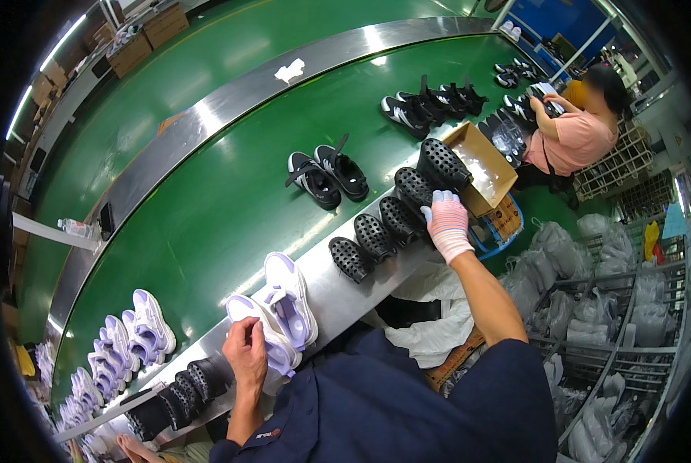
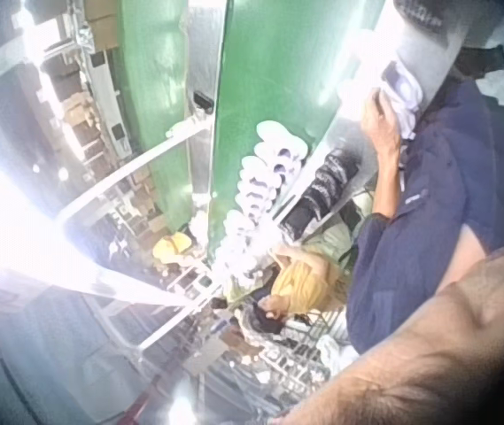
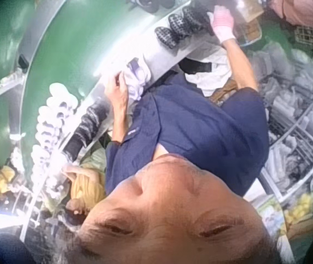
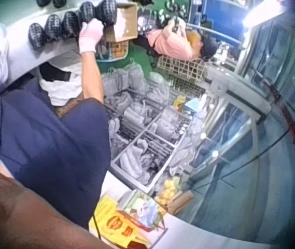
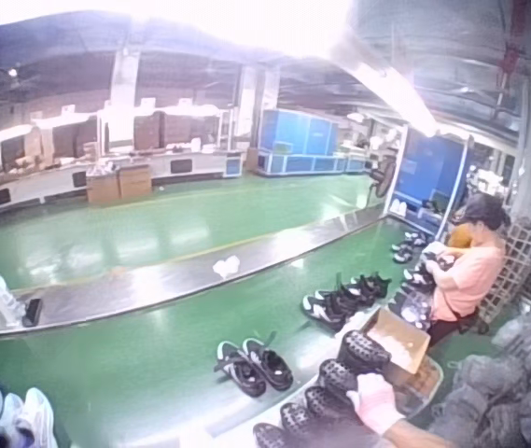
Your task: The person takes out black shoe components from a white bag, sorts them onto a table, and затем attaches white shoe parts onto the conveyor belt while handling both white and black shoes by hand.
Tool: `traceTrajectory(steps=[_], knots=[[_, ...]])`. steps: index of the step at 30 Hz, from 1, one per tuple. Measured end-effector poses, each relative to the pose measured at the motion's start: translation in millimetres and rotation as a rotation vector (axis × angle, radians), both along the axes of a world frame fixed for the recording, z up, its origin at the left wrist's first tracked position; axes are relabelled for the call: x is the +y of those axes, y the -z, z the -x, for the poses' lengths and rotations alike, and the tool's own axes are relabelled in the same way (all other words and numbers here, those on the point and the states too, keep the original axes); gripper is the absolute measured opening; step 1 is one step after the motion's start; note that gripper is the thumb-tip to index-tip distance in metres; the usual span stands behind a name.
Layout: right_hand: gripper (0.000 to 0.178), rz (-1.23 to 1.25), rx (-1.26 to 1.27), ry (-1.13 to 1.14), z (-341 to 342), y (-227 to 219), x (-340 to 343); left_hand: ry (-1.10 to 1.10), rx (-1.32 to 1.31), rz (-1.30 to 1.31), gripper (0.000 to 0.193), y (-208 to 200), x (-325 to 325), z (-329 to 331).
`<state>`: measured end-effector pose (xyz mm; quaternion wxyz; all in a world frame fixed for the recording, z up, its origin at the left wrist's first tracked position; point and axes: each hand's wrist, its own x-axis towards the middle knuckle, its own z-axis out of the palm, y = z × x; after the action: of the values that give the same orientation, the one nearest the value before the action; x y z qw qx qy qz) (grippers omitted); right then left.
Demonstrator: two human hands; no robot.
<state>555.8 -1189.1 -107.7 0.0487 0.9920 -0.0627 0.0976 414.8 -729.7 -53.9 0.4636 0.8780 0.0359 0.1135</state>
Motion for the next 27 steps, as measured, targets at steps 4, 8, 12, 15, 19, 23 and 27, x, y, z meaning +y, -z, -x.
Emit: traceTrajectory(steps=[4, 8, 12, 15, 19, 23, 27], knots=[[0.039, -0.216, -0.199, -0.375, 25, -78, 38, 0.071, 0.071, 0.071, 0.025, -12, -20, -13], [0.040, -0.752, 0.247, -0.613, 85, -137, 119, 0.303, 0.190, 0.636, 0.036, -23, -56, -47], [0.053, -0.715, 0.731, -0.599, 128, -135, 177, 0.355, 0.422, 0.833, 0.016, 4, -52, -37], [0.047, -0.896, 0.860, -0.518, 154, -110, 199, 0.326, 0.447, 0.661, 0.022, 22, -37, -20], [0.040, -0.907, 0.821, -0.430, 164, -69, 212, 0.148, 0.145, -0.119, 0.055, 44, 1, -20], [0.060, -0.638, 0.944, -0.419, 129, -36, 234, 0.336, 0.151, -0.300, 0.037, 103, 15, -56], [0.049, -0.455, 0.755, -0.309, 87, -41, 255, 0.512, 0.334, -0.268, 0.027, 120, -6, -79]])
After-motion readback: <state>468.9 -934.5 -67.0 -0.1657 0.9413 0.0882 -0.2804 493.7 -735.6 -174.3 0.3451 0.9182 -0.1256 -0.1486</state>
